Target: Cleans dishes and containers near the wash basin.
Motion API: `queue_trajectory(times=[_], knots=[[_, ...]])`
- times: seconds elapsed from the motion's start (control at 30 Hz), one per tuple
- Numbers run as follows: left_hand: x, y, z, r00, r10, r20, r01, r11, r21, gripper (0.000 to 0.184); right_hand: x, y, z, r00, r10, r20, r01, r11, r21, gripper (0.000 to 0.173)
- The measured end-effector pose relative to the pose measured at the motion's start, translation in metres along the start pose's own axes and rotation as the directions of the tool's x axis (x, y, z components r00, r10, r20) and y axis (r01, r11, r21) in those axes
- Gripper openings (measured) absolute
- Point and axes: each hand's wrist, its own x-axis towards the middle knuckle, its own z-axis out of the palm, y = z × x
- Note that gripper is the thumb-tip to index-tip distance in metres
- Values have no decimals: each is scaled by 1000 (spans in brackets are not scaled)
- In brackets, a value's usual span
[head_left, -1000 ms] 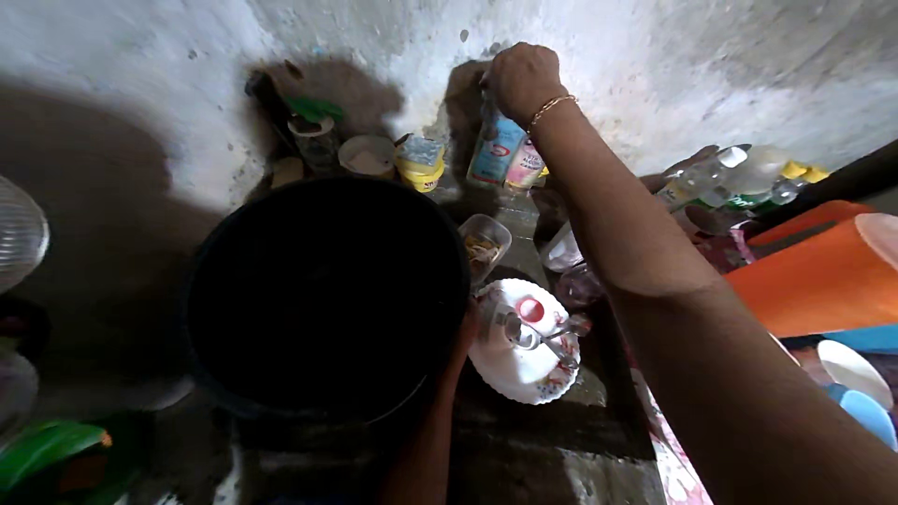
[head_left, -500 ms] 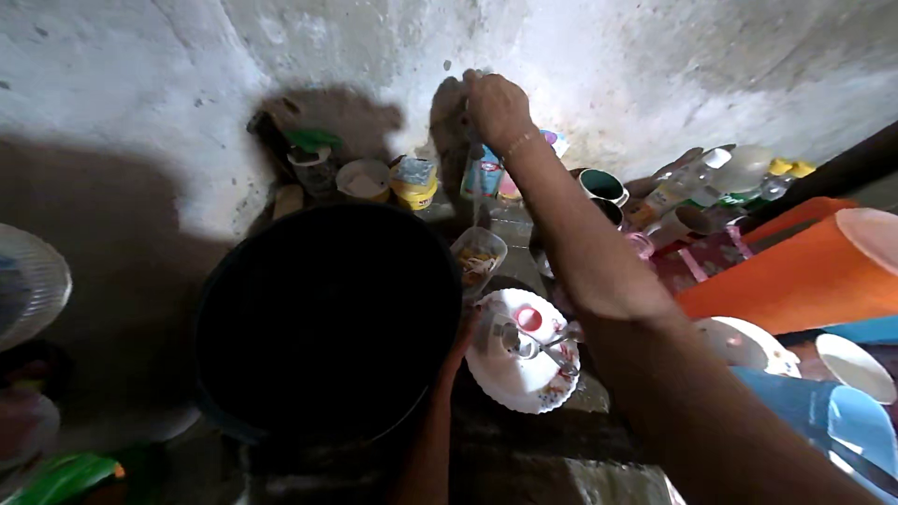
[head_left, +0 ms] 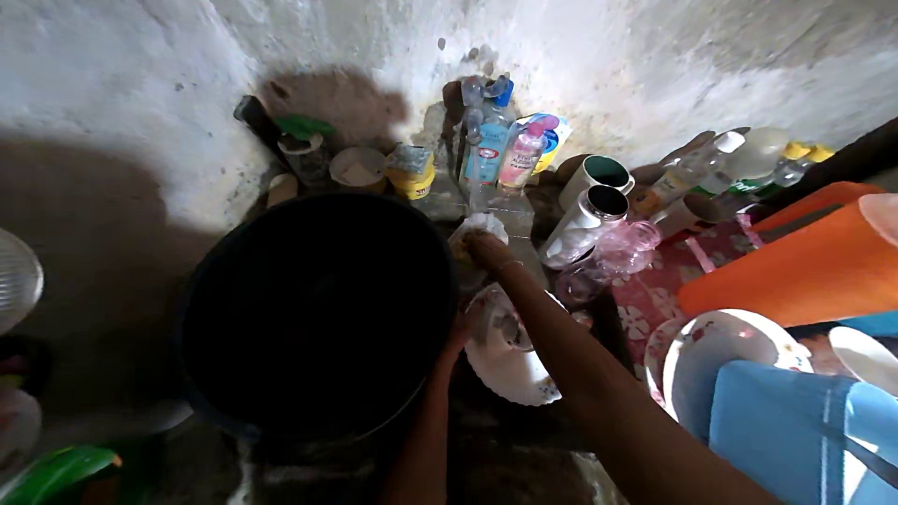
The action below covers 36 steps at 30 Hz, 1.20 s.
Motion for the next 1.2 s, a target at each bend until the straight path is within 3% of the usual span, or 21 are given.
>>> queue_trajectory(times=[0.1, 0.17, 0.2, 0.23, 0.3, 0.37, 0.4, 0.53, 0.73, 0.83, 0.9, 0.97, 1.03, 1.07, 1.13, 1.2], knots=[[-4, 10, -1, 1000, -22, 5, 22, 1000, 11, 68, -12, -19, -5, 986, -87, 146, 93, 995, -37, 41], [-6, 15, 0, 1000, 12, 5, -12, 1000, 10, 63, -16, -28, -23, 949, -127, 289, 142, 989, -33, 39], [-8, 15, 0, 1000, 18, 5, -18, 1000, 14, 62, -15, -25, -30, 949, -128, 289, 127, 992, 20, 36], [-8, 16, 0, 1000, 12, 3, -12, 1000, 21, 61, -14, -21, -40, 973, -120, 196, 102, 990, 100, 33], [-5, 15, 1, 1000, 0, -7, 0, 1000, 28, 62, -16, -18, -73, 987, -18, -159, 65, 954, 294, 29], [-5, 14, 0, 1000, -6, -7, 6, 1000, 13, 67, -16, -25, -111, 871, 75, -486, 163, 888, 429, 38], [-6, 15, 1, 1000, -9, -14, 9, 1000, 7, 68, -13, -31, -130, 819, 69, -569, 238, 862, 447, 46], [-4, 11, 3, 1000, 4, -22, -5, 999, -35, 70, 21, -48, -180, 731, -52, -681, 473, 757, 450, 47], [-3, 9, 2, 1000, -8, -18, 7, 999, -40, 70, 50, -37, -197, 700, -34, -714, 489, 752, 443, 38], [-9, 21, 2, 1000, -27, -13, 26, 999, -34, 72, 56, -33, -203, 745, -8, -668, 539, 598, 594, 35], [-8, 19, 2, 1000, -15, -23, 15, 1000, 0, 70, 52, -36, -200, 760, 38, -648, 517, 569, 640, 36], [-5, 13, 2, 1000, 1, -23, -1, 1000, 8, 68, 34, -37, -185, 758, 118, -641, 403, 688, 603, 40], [-2, 9, 2, 999, 27, -28, -28, 999, -23, 66, 2, -41, -151, 799, 88, -595, 268, 834, 482, 38], [-1, 10, 2, 999, 35, -37, -36, 999, -32, 63, -10, -39, -126, 849, 19, -528, 233, 883, 408, 32], [-6, 17, 3, 999, 22, -49, -23, 999, -33, 59, -21, -24, -67, 952, -201, -232, 255, 939, 231, 23], [-6, 22, 2, 998, 16, -57, -18, 999, -33, 59, -19, -16, -28, 958, -242, 150, 235, 970, 67, 31]])
